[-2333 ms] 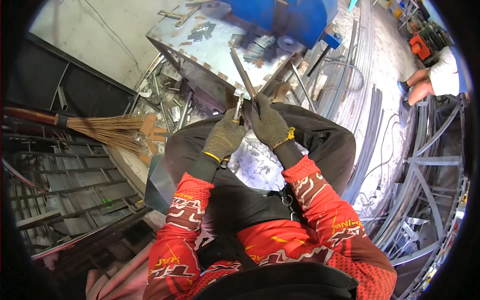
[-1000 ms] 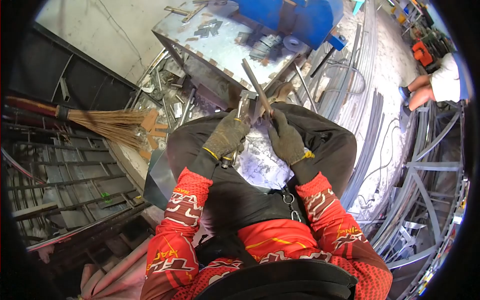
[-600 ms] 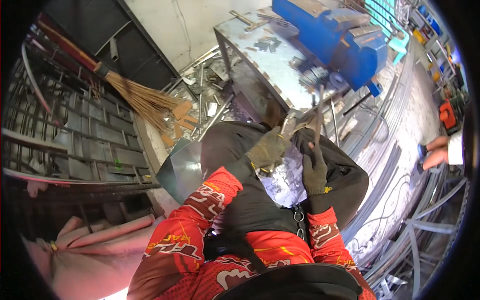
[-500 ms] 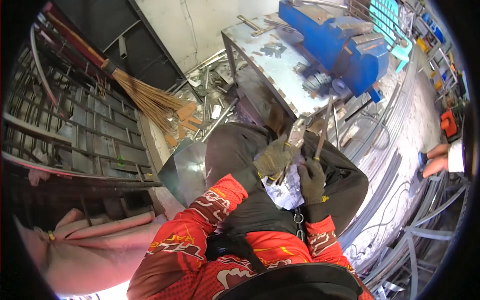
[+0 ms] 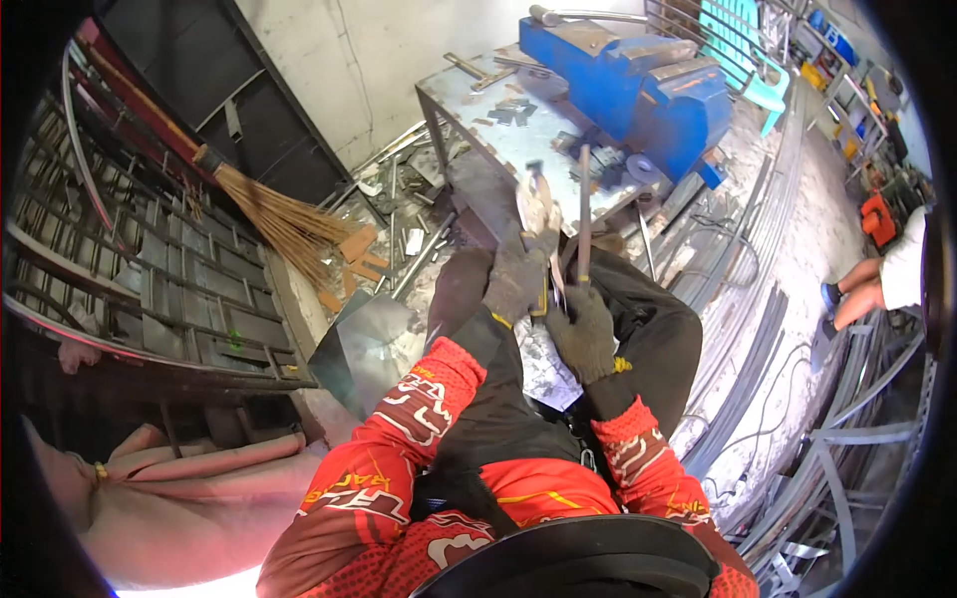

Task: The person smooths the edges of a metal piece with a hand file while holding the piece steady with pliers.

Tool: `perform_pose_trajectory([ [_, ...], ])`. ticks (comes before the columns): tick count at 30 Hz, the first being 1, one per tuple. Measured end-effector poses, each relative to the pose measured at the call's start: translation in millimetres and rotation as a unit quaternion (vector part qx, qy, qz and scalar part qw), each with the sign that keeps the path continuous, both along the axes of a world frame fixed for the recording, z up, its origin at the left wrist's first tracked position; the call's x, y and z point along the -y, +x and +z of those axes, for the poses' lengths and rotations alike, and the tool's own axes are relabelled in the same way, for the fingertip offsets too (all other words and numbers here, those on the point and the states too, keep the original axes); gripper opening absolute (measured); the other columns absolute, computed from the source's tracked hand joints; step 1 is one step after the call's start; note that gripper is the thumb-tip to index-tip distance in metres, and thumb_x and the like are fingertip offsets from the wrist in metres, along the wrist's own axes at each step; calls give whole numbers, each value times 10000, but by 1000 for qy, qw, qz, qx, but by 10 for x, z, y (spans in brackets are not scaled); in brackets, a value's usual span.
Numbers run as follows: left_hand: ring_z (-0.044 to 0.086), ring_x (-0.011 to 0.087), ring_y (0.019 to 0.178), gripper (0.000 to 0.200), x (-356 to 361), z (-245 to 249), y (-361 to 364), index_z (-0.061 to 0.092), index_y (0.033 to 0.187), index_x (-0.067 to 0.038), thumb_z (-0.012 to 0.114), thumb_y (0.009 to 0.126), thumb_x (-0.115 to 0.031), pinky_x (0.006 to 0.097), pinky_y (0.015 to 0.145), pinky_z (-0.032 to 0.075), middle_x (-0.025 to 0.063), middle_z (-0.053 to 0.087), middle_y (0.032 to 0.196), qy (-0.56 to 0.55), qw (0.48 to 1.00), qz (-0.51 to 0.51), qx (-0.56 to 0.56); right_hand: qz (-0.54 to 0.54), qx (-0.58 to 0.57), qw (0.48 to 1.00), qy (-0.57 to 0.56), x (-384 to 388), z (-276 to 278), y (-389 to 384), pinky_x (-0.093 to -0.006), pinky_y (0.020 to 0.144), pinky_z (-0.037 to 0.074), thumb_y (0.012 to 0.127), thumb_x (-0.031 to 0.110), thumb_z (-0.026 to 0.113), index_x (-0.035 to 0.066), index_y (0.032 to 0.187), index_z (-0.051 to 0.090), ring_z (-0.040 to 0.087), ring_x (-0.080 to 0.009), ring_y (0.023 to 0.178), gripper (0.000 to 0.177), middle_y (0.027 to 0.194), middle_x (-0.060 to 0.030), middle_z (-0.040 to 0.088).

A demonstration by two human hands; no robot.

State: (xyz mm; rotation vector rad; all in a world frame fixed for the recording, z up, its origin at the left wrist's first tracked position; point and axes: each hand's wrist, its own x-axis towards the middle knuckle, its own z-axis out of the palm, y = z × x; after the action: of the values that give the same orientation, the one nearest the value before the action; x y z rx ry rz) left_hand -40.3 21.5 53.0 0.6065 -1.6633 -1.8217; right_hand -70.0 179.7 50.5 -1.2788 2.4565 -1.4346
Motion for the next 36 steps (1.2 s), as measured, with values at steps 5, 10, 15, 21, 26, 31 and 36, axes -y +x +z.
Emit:
perform_pose_trajectory([
  [5,690,326,847,695,233,355,-351,654,1169,63,707,887,-571,466,723,523,244,682,838,-50,984,74,155,-62,-114,990,-47,493,221,-602,-494,735,516,925,288,666,53,1047,675,647,-389,866,265,921,-193,639],
  [10,645,241,822,540,436,386,-849,703,1081,84,769,910,-424,407,746,520,142,712,919,119,981,128,83,-65,-110,984,124,781,283,-1175,-523,776,551,968,412,650,106,1142,694,681,-441,927,355,1072,-248,648],
  [15,646,227,856,523,874,-253,-1391,664,1131,61,712,951,-429,385,753,522,137,705,995,-73,965,164,192,-53,-158,967,194,1027,176,-1432,-525,783,588,995,382,600,110,1180,657,707,-419,923,333,1118,-269,625],
  [21,656,239,888,519,1265,-642,-1605,600,1206,57,714,919,-361,401,737,528,161,698,1033,-23,983,117,141,-61,-179,964,185,1312,-30,-1551,-514,732,588,970,310,619,98,1165,647,695,-422,908,290,1068,-246,632],
  [26,665,297,825,453,1424,-592,-1650,549,1216,15,700,897,-269,449,735,581,195,605,955,-196,945,27,260,-63,-158,966,192,1399,-11,-1605,-521,763,571,942,279,645,91,1137,643,682,-419,929,271,1036,-233,635],
  [31,553,202,521,248,1287,-61,-1299,558,1060,-87,714,914,-213,409,463,530,60,550,727,205,975,43,78,-100,-111,966,210,1213,-137,-2023,-529,819,546,902,230,667,158,1196,694,676,-436,965,304,1069,-225,646],
  [36,514,154,459,179,1289,5,-1262,562,1004,-120,708,919,-177,384,409,516,5,526,659,225,971,19,85,-71,-138,967,203,1049,-139,-2059,-502,837,550,878,223,714,177,1246,698,668,-411,1012,371,1097,-202,654],
])
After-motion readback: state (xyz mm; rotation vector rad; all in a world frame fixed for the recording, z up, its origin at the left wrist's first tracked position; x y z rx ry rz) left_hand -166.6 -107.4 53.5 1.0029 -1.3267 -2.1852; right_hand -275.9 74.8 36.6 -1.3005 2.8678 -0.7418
